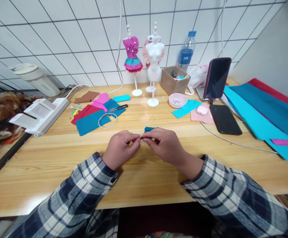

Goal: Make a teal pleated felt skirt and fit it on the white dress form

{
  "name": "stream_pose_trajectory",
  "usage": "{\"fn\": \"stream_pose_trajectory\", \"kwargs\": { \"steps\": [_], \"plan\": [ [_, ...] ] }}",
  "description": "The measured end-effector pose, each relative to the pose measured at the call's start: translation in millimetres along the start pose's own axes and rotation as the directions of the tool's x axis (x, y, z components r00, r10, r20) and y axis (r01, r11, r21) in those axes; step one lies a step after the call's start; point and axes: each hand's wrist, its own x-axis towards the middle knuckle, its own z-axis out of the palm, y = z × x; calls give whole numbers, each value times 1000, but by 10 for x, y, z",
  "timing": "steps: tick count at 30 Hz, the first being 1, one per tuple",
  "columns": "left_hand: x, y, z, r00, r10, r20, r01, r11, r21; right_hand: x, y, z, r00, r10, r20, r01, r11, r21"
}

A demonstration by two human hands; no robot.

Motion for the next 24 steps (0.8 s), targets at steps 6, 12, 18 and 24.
{"fn": "stream_pose_trajectory", "kwargs": {
  "steps": [6,12,18,24],
  "plan": [
    [4,41,-27,998,-21,62,27,996,-90,5,-34,-26,999,23,-24,-25,997,-72],
    [6,88,-84,995,-29,97,50,973,-223,-5,-50,-44,1000,-21,-22,17,989,-144],
    [-13,41,-40,999,15,34,-13,997,-70,-11,-36,-31,1000,-23,-12,21,992,-123],
    [-21,28,-6,999,22,-43,-25,998,-65,6,-51,-1,997,62,-41,-62,998,15]
  ]
}}
